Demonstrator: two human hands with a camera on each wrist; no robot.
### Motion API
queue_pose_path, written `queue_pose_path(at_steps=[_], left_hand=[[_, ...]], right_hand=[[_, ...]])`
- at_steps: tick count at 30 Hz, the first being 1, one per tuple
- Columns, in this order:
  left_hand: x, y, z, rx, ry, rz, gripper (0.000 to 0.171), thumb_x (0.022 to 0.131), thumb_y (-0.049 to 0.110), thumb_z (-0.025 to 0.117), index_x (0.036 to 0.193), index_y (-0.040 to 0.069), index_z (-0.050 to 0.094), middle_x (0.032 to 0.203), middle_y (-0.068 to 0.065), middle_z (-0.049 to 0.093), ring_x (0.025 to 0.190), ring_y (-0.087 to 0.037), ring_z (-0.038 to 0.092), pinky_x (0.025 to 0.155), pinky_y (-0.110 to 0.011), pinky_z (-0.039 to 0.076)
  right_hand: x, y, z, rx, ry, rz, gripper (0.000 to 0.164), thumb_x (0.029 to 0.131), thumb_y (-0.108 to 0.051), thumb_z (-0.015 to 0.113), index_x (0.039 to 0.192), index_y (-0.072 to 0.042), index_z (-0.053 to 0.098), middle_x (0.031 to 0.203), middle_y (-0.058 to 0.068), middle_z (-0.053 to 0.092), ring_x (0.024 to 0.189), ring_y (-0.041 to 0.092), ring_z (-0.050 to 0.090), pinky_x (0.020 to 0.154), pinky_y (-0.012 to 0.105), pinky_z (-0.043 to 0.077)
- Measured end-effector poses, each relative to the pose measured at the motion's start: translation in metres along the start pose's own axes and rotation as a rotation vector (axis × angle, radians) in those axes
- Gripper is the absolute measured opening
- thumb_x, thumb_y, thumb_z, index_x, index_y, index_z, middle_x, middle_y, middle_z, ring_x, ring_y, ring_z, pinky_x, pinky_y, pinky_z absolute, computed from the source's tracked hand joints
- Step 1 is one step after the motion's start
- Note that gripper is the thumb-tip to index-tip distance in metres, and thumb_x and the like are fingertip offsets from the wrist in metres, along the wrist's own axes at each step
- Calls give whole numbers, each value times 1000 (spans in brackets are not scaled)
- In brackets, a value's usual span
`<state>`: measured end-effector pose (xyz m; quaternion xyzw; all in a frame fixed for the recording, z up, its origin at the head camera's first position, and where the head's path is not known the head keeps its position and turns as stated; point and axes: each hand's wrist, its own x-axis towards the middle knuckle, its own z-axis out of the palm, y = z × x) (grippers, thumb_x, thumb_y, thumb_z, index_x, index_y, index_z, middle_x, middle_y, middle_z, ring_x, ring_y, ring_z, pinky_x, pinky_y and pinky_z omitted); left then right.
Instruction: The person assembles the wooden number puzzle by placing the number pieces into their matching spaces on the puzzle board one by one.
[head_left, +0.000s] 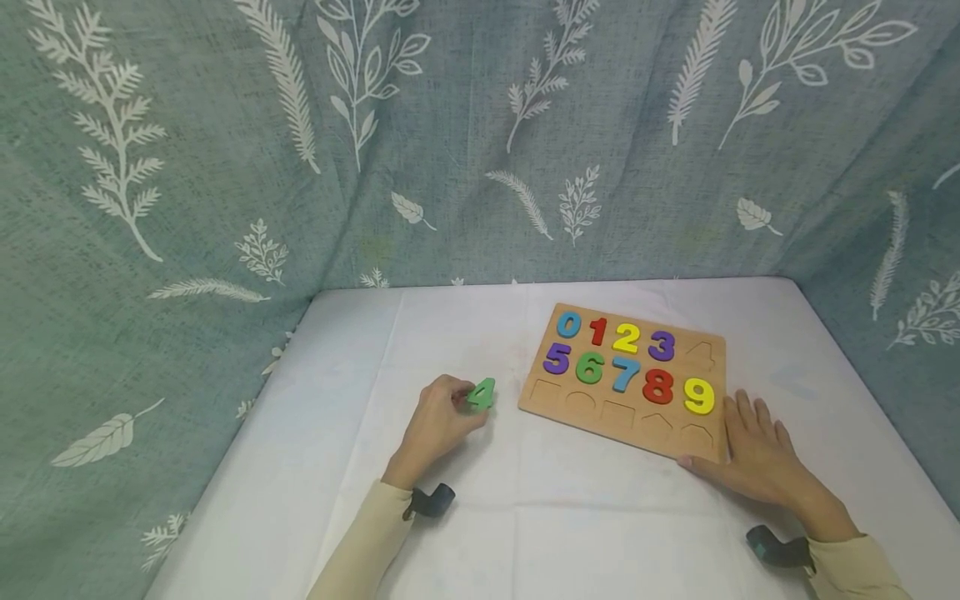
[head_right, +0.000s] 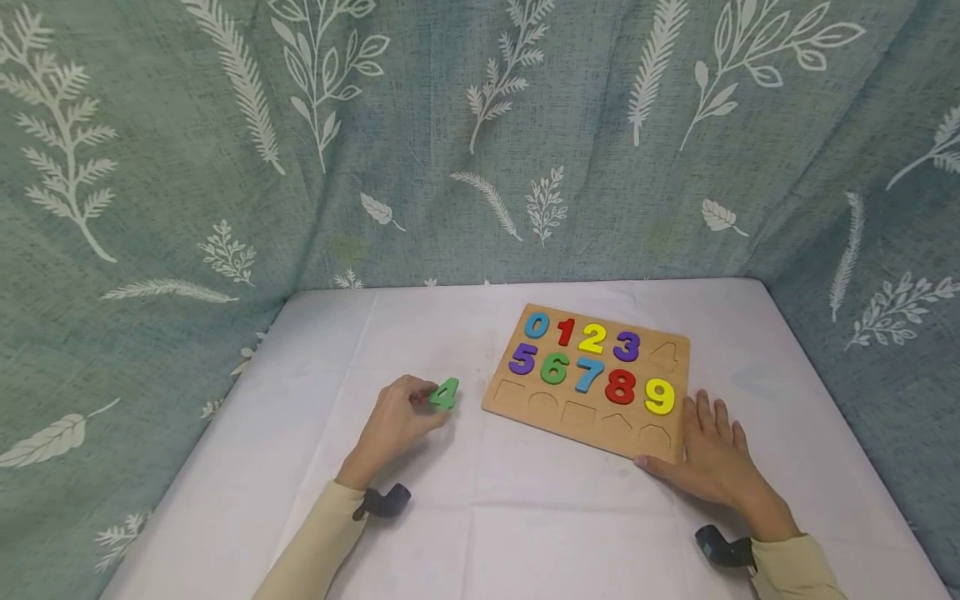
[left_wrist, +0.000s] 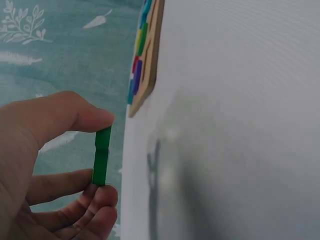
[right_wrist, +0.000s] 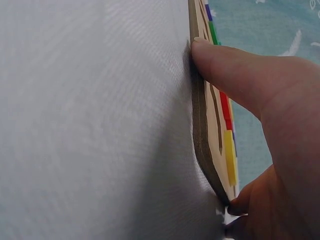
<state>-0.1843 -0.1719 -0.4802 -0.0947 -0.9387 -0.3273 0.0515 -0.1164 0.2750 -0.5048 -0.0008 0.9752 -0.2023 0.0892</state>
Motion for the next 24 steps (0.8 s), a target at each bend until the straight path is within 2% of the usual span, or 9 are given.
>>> queue_pose_path(at_steps=[13, 19, 24], left_hand=[[18, 31, 0, -49, 15, 11, 47, 80, 28, 86, 116, 1, 74, 103, -9, 67, 93, -25, 66, 78, -34, 55], [28, 43, 4, -50, 25, 64, 48, 81, 31, 85, 116, 1, 74, 100, -8, 67, 90, -21, 64, 77, -33, 54], [34, 55, 7, -63, 22, 76, 47, 81, 31, 86, 116, 2, 74, 99, -7, 67, 90, -20, 63, 78, -32, 54]], right_hand=[[0, -1, 0, 11, -2, 3, 132, 83, -73, 66, 157, 17, 4, 161, 46, 1, 149, 66, -8, 115, 82, -1], [-1, 0, 0, 10, -8, 13, 132, 83, -73, 65, 157, 17, 3, 160, 47, 0, 149, 66, -8, 114, 82, -1], [-1, -2, 0, 19, -11, 18, 133, 83, -74, 66, 157, 17, 3, 160, 46, -1, 149, 66, -10, 115, 80, -3]])
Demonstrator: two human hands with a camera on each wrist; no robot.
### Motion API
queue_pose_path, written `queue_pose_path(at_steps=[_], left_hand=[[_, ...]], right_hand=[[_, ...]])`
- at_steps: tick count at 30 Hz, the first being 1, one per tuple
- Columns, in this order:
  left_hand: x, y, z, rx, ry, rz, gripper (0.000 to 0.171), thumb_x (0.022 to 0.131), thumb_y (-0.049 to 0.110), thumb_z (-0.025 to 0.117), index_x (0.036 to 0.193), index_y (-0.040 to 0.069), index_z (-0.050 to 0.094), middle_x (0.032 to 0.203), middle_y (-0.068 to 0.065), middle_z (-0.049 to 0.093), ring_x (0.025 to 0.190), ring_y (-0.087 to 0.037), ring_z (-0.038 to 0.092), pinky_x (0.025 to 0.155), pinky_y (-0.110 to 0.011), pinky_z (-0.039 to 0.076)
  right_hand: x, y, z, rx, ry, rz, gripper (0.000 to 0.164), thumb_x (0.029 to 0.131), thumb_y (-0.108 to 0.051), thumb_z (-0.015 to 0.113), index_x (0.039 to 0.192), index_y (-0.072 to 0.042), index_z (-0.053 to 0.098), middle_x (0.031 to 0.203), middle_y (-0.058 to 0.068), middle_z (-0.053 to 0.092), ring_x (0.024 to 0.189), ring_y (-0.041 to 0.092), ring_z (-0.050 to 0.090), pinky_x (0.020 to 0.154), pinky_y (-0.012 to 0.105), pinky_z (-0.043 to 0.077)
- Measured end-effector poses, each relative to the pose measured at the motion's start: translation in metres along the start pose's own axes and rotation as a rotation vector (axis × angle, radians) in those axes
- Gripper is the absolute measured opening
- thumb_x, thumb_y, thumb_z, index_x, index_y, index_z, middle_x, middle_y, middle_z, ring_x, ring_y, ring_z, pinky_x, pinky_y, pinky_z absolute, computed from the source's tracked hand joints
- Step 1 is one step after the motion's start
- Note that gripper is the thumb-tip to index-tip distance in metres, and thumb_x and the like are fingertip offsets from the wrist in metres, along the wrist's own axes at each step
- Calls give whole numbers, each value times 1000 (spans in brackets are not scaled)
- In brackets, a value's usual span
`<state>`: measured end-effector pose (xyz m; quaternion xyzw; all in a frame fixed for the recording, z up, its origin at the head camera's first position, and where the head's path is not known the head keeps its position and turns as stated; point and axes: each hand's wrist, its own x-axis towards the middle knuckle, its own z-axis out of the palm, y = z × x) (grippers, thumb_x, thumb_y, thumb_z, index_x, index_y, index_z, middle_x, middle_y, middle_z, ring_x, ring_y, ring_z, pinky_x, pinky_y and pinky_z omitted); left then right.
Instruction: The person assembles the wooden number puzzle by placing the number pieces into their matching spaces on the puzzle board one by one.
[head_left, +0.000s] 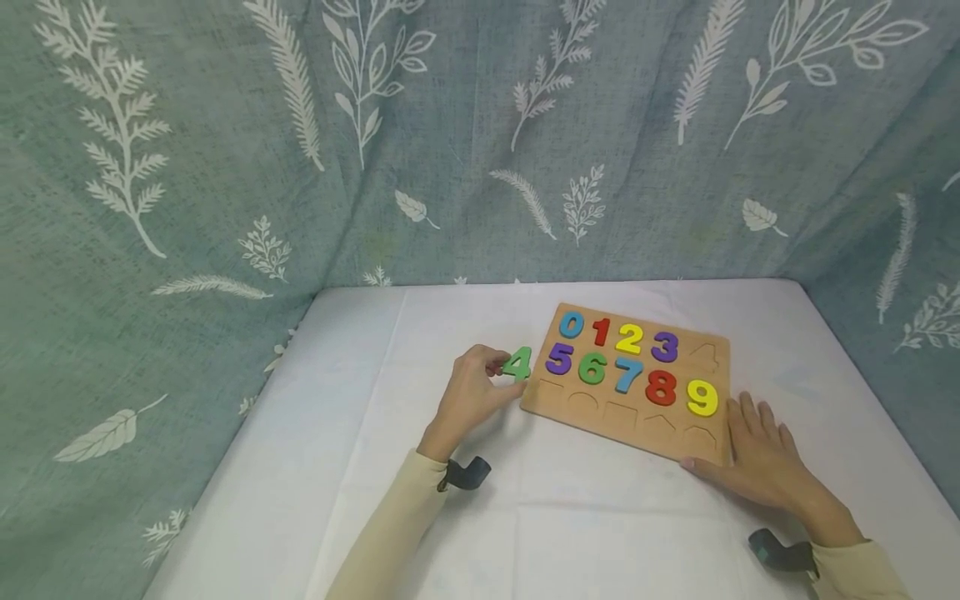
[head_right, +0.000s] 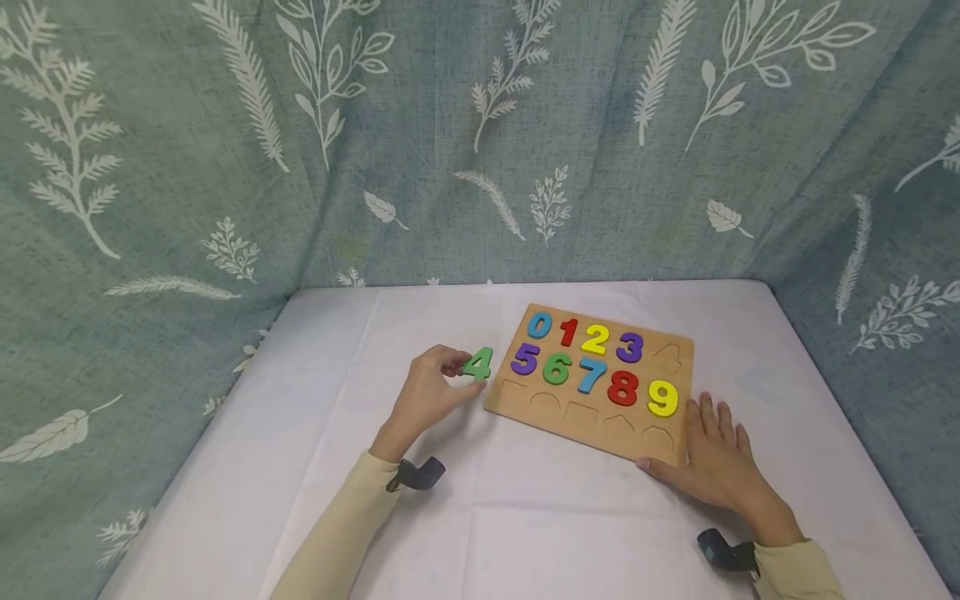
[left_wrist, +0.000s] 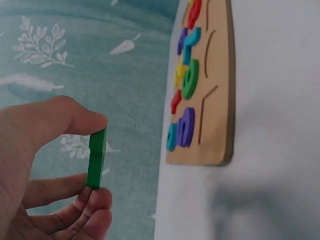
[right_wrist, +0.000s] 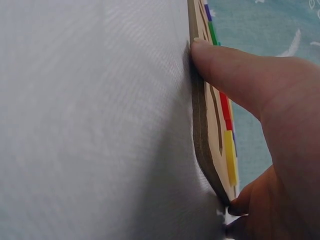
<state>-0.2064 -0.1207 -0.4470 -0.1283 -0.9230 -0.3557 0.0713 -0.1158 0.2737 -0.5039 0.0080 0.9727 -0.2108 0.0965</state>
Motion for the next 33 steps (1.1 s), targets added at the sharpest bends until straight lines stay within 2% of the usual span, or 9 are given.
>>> queue_pose_path(at_steps=[6, 15, 21, 25, 33], left_hand=[[8, 13, 3, -36, 3, 35, 44, 81, 29, 86, 113, 1, 75, 98, -9, 67, 92, -28, 65, 77, -32, 53], [22, 26, 9, -33, -1, 78, 42, 82, 30, 85, 112, 2, 76, 98, -8, 67, 91, -23, 64, 76, -30, 52], [30, 37, 15, -49, -23, 89, 45, 81, 34, 85, 112, 2, 76, 105, -10, 69, 95, -26, 64, 76, -31, 52], [38, 47, 21, -83, -33, 96, 47, 81, 31, 86, 115, 0, 75, 107, -12, 69, 98, -30, 66, 77, -31, 54], [52, 67, 36, -75, -60, 136, 47, 84, 31, 83, 119, 1, 75, 105, -10, 67, 95, -24, 66, 75, -22, 54]], right_hand=[[-1, -1, -1, -10, 4, -1, 133, 83, -74, 66, 157, 17, 3, 160, 47, -1, 148, 67, -8, 115, 81, -2], [0, -1, -2, -18, 4, -3, 132, 83, -74, 65, 157, 17, 4, 160, 47, 0, 148, 67, -7, 115, 81, -1], [-1, -2, -2, -12, -1, -4, 132, 84, -73, 65, 157, 17, 4, 160, 47, 0, 148, 67, -7, 115, 81, -1], [0, -2, -2, -7, -5, -10, 132, 84, -73, 65, 157, 17, 4, 160, 47, 0, 148, 67, -7, 115, 81, -2], [0, 1, -2, 6, -4, -8, 132, 83, -73, 65, 158, 16, 3, 161, 46, 1, 149, 66, -7, 115, 81, -2]])
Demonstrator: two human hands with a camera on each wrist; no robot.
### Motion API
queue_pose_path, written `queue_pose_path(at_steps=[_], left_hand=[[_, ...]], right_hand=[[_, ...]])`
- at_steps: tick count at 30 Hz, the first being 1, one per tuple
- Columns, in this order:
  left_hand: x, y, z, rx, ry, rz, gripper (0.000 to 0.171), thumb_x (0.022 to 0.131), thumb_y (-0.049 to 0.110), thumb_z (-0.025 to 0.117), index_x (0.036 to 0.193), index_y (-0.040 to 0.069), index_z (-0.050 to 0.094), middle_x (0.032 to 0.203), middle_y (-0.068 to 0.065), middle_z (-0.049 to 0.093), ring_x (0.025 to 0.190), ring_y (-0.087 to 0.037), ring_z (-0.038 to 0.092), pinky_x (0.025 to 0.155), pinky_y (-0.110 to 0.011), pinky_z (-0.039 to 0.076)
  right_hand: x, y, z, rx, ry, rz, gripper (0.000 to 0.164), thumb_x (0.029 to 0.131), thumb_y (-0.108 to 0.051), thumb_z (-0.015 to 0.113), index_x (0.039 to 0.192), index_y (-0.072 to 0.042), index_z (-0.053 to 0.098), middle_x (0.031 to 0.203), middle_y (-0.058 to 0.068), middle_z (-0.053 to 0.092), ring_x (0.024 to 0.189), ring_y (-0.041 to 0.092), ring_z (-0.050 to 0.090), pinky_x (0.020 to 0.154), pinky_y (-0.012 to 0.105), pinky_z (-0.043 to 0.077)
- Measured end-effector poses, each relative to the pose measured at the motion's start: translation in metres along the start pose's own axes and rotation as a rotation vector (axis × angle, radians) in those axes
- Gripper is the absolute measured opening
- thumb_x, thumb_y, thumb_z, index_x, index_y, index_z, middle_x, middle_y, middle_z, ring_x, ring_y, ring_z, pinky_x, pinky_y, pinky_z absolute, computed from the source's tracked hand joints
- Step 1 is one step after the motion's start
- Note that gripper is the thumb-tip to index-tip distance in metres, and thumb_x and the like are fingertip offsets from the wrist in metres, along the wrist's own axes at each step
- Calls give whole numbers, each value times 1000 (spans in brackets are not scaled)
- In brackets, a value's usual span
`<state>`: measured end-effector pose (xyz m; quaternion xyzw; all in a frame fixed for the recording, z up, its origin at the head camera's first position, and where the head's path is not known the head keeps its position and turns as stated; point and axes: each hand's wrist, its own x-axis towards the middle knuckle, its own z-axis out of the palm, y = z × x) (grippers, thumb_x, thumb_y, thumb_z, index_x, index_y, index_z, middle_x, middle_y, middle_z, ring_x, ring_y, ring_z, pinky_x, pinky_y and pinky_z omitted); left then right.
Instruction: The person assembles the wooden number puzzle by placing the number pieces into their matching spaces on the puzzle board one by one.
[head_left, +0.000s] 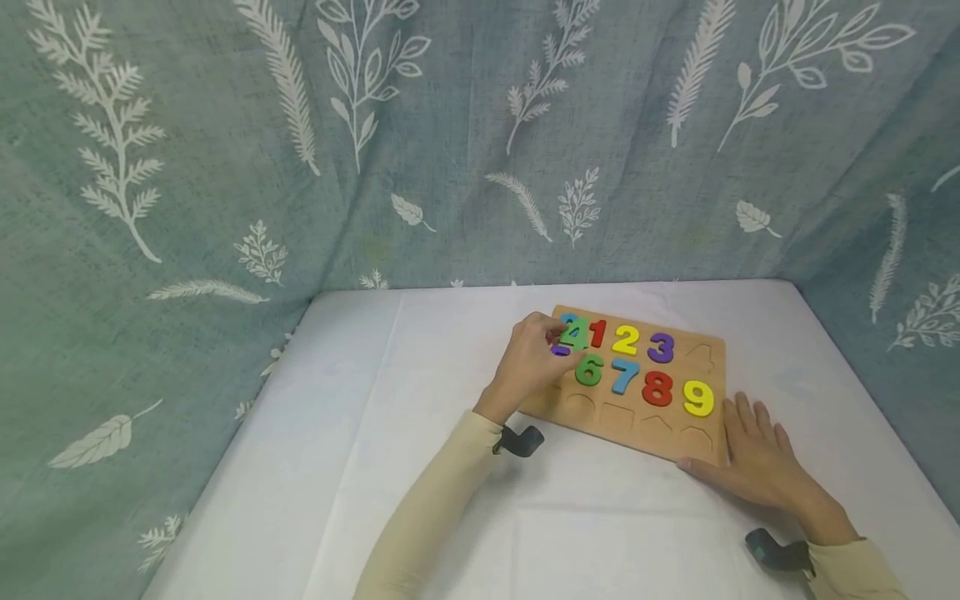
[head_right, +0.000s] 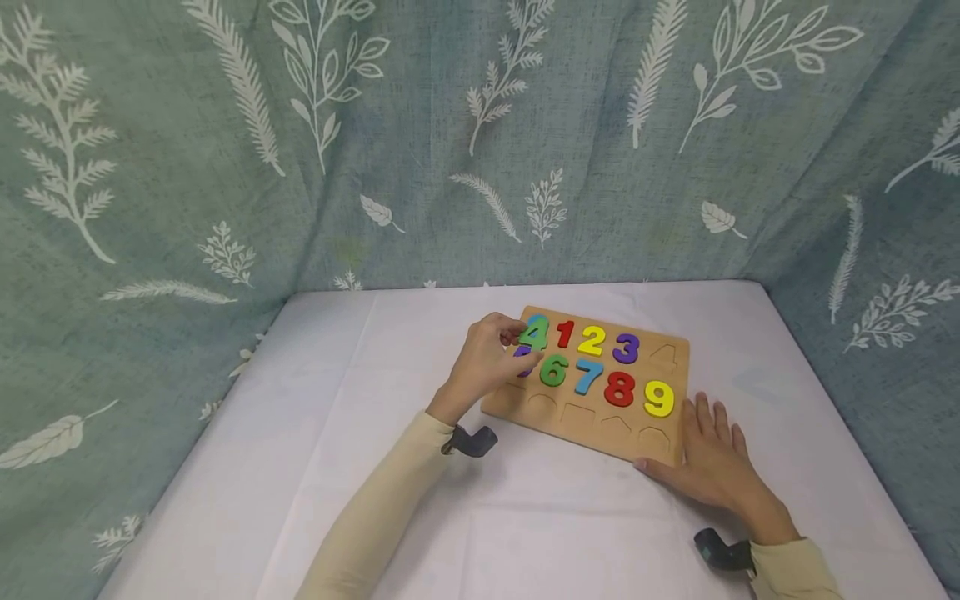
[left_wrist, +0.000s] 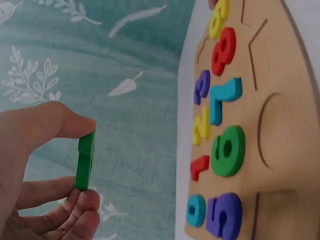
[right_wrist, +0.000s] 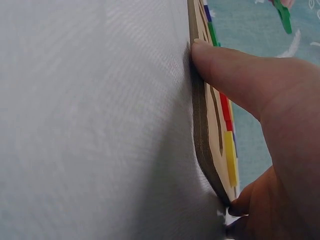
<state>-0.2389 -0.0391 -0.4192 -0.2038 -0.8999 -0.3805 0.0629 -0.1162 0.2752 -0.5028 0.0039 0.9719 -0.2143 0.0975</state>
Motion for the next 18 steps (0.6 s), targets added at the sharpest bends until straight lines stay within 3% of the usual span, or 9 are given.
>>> queue_pose_path(at_steps=[11, 18], left_hand=[[18, 19, 23, -58, -31, 20, 39, 85, 27, 82, 116, 5, 77, 115, -7, 68, 97, -16, 60, 76, -20, 50], [28, 27, 39, -42, -76, 55, 41, 87, 25, 78, 120, 1, 75, 105, -7, 68, 98, -21, 61, 71, -16, 46]], right_hand=[[-2, 0, 0, -9, 0, 5, 132, 83, -73, 65, 157, 17, 3, 161, 46, 0, 149, 66, -7, 115, 81, -2], [-1, -2, -1, -16, -3, 6, 131, 85, -72, 65, 157, 17, 3, 161, 46, -1, 149, 66, -7, 116, 80, -2]])
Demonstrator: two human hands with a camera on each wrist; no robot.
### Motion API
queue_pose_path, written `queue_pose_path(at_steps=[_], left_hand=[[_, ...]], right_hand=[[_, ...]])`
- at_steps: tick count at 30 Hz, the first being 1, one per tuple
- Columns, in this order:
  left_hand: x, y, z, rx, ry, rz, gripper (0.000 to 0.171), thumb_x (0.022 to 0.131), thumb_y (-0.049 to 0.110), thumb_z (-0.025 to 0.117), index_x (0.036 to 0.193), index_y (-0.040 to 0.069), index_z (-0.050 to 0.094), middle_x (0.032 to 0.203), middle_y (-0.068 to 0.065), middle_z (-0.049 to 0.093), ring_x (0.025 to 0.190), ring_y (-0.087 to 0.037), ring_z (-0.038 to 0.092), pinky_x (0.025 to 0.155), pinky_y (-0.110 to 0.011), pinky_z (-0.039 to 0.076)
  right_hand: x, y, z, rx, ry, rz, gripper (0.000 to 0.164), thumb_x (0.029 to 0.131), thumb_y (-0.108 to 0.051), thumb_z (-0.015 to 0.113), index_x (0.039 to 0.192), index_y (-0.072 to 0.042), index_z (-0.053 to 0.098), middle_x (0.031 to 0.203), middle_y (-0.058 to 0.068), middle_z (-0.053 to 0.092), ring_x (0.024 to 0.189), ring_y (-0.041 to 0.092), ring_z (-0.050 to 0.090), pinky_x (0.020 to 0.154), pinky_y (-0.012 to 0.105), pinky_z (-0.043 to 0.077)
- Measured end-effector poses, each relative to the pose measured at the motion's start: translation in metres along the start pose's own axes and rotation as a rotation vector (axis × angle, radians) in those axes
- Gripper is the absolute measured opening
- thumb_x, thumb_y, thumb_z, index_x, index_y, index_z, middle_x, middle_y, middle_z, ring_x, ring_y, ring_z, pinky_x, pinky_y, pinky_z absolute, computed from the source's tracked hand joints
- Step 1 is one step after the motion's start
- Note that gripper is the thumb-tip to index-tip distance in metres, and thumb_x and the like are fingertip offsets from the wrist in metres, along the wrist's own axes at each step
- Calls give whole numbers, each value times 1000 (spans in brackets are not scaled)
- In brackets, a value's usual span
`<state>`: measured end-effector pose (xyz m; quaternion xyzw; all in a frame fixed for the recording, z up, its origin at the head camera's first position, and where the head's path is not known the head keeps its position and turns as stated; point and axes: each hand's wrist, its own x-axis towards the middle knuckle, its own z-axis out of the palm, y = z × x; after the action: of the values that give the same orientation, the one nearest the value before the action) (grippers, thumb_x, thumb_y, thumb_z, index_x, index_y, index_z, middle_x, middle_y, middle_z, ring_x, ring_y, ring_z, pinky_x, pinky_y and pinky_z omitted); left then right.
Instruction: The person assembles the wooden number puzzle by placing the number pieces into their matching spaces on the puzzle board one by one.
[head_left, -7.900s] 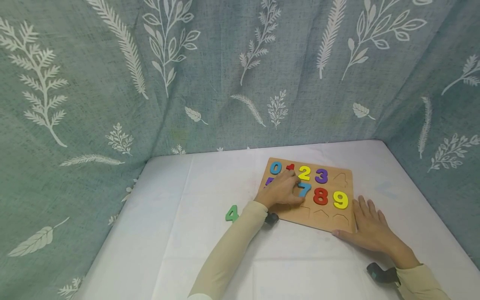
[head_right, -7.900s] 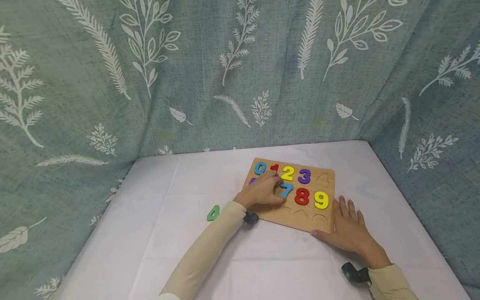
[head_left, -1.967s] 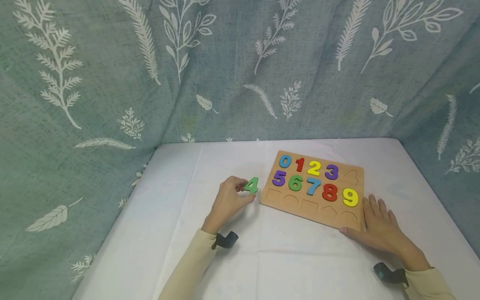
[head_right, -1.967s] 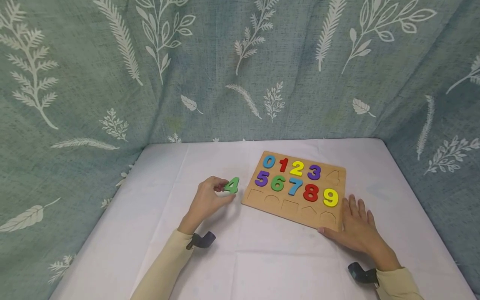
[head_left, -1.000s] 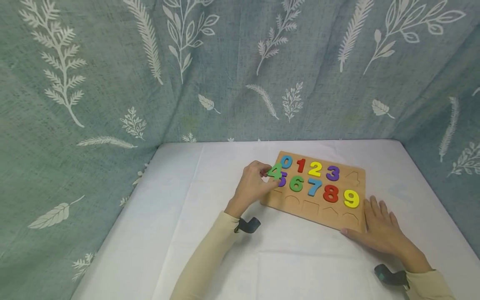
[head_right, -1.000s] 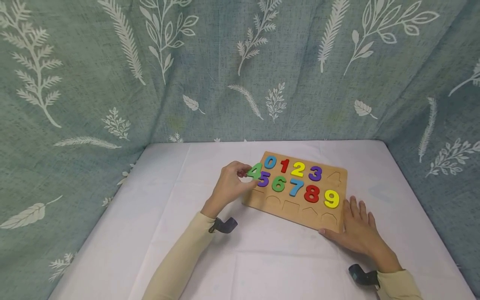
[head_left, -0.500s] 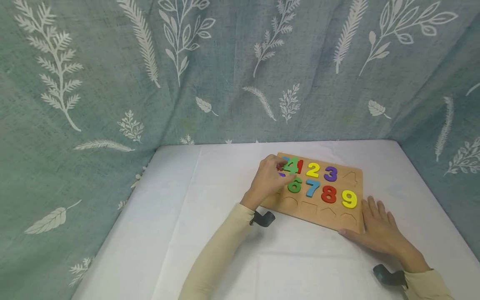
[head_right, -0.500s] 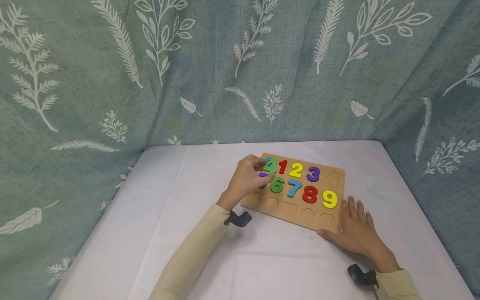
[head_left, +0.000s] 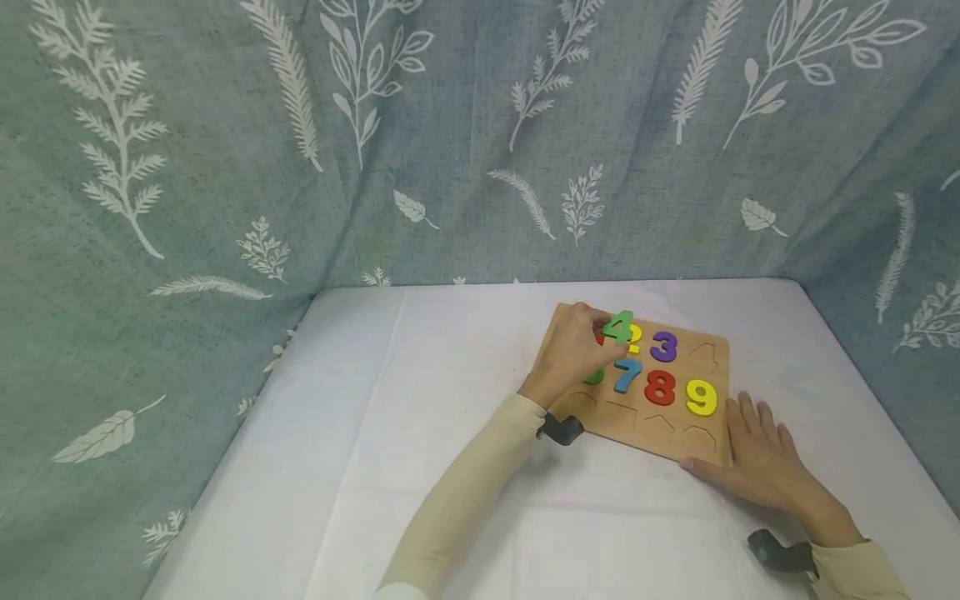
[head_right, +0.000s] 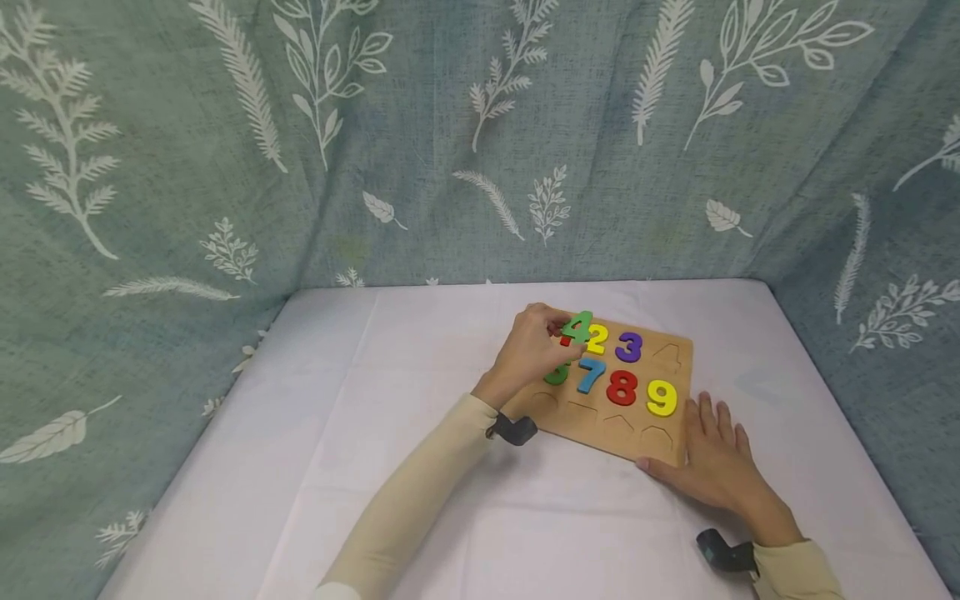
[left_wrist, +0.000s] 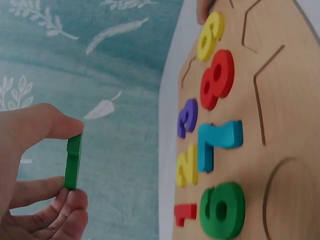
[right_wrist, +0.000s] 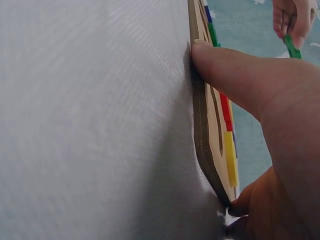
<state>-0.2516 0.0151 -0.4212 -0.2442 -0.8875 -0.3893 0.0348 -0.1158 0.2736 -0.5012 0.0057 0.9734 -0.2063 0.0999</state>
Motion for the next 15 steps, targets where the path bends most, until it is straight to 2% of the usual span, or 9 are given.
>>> queue_pose_path(at_steps=[3, 8, 15], left_hand=[[5, 6, 7, 11, -24, 4, 42, 88, 26, 78, 121, 1, 74, 109, -8, 67, 99, -22, 63, 72, -14, 46], [11, 13, 19, 58, -38, -4, 46, 88, 31, 80, 124, 4, 73, 112, -6, 67, 93, -10, 58, 73, -13, 46], [22, 18, 38, 1, -48, -24, 48, 86, 30, 80, 126, 4, 73, 113, -4, 64, 92, -8, 56, 72, -15, 48]], right_hand=[[0, 0, -1, 3, -4, 3, 131, 85, -72, 65, 157, 18, 3, 160, 46, -1, 149, 66, -7, 116, 80, -3], [0, 1, -1, 9, -10, 2, 132, 84, -74, 64, 157, 17, 3, 161, 46, -1, 149, 66, -7, 115, 80, -3], [1, 4, 0, -8, 2, -16, 131, 84, -74, 64, 157, 17, 5, 161, 46, 2, 149, 67, -3, 115, 82, -1]])
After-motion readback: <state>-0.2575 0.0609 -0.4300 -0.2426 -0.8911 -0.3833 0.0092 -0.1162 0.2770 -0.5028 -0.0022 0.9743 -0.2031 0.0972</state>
